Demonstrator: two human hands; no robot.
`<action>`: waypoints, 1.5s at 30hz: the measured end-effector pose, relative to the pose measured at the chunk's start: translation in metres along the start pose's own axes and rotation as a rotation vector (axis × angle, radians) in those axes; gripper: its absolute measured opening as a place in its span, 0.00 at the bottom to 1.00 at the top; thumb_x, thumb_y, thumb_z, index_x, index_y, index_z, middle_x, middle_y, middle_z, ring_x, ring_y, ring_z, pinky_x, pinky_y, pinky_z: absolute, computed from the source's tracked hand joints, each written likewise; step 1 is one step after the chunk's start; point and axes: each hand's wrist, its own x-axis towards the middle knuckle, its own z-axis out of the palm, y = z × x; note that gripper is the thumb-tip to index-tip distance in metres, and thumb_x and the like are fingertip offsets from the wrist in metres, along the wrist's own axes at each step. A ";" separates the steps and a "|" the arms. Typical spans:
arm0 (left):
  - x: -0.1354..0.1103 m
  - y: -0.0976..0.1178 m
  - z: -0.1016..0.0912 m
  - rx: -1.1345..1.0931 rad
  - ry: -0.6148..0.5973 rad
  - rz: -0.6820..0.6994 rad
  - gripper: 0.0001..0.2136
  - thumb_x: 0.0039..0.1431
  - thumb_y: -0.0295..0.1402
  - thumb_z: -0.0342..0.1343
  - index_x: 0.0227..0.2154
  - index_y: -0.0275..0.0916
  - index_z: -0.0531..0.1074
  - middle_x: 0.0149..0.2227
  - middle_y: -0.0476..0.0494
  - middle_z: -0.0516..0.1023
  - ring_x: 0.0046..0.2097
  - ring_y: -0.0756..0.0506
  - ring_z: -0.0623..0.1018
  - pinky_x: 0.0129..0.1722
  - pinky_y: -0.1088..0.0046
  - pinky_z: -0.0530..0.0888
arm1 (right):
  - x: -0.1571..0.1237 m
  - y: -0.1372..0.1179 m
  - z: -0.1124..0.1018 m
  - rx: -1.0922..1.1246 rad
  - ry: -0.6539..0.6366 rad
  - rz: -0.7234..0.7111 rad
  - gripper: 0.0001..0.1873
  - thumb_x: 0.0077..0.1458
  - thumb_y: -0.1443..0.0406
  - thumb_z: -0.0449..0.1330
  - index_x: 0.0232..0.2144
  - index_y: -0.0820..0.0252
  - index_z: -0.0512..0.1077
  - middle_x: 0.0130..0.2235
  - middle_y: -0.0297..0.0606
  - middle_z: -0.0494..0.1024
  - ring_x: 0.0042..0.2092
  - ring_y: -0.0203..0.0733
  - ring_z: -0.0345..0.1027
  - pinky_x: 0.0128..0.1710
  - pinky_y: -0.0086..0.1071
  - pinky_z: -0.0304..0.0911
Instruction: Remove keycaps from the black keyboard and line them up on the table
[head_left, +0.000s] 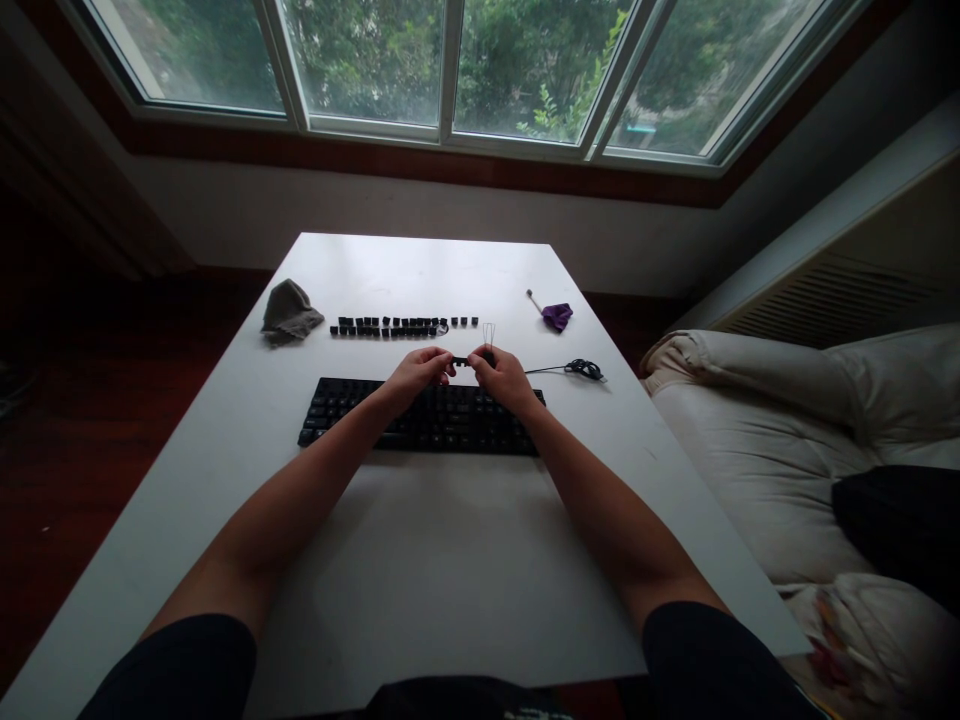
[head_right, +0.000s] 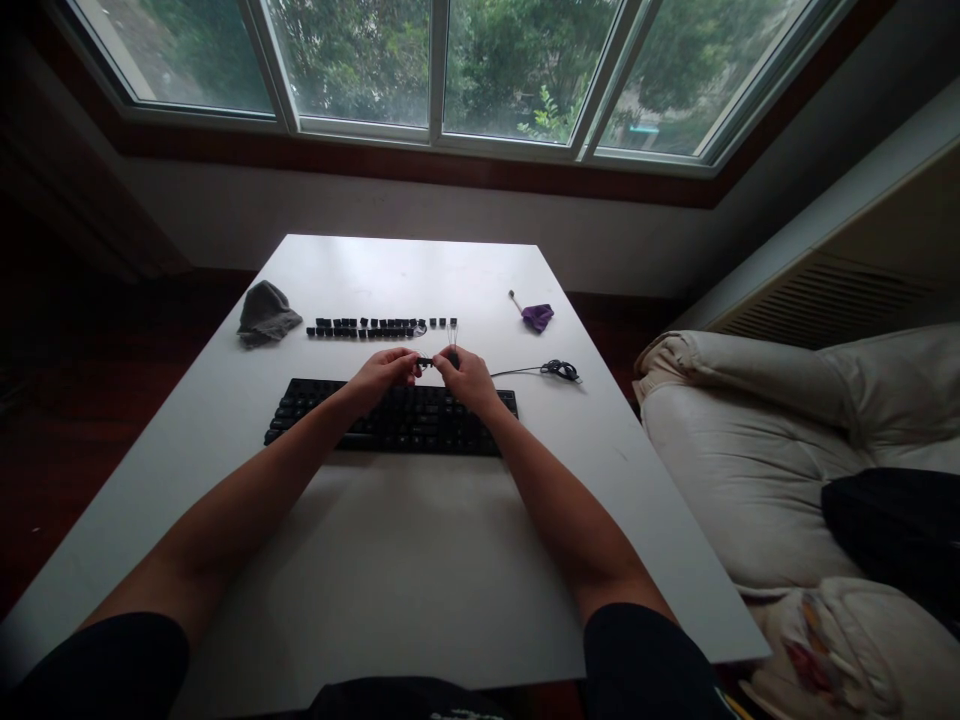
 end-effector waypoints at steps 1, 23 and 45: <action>-0.001 0.001 0.000 -0.017 0.001 -0.020 0.19 0.56 0.48 0.65 0.37 0.34 0.75 0.33 0.44 0.79 0.28 0.53 0.74 0.32 0.75 0.71 | 0.000 0.000 0.000 0.011 0.000 0.006 0.17 0.61 0.50 0.57 0.32 0.57 0.72 0.22 0.31 0.71 0.26 0.38 0.64 0.30 0.32 0.60; -0.004 0.001 0.001 -0.109 0.029 -0.161 0.22 0.53 0.52 0.67 0.35 0.35 0.77 0.36 0.42 0.80 0.30 0.53 0.74 0.31 0.75 0.69 | -0.002 -0.004 0.004 0.081 -0.020 0.077 0.19 0.59 0.48 0.58 0.30 0.57 0.72 0.20 0.31 0.70 0.24 0.38 0.62 0.27 0.32 0.60; -0.002 -0.001 0.007 0.044 0.082 -0.003 0.16 0.60 0.45 0.63 0.35 0.34 0.74 0.32 0.44 0.80 0.28 0.52 0.74 0.31 0.75 0.70 | -0.005 -0.004 0.010 -0.137 -0.009 0.006 0.17 0.59 0.50 0.61 0.32 0.57 0.75 0.28 0.33 0.75 0.31 0.39 0.66 0.33 0.32 0.58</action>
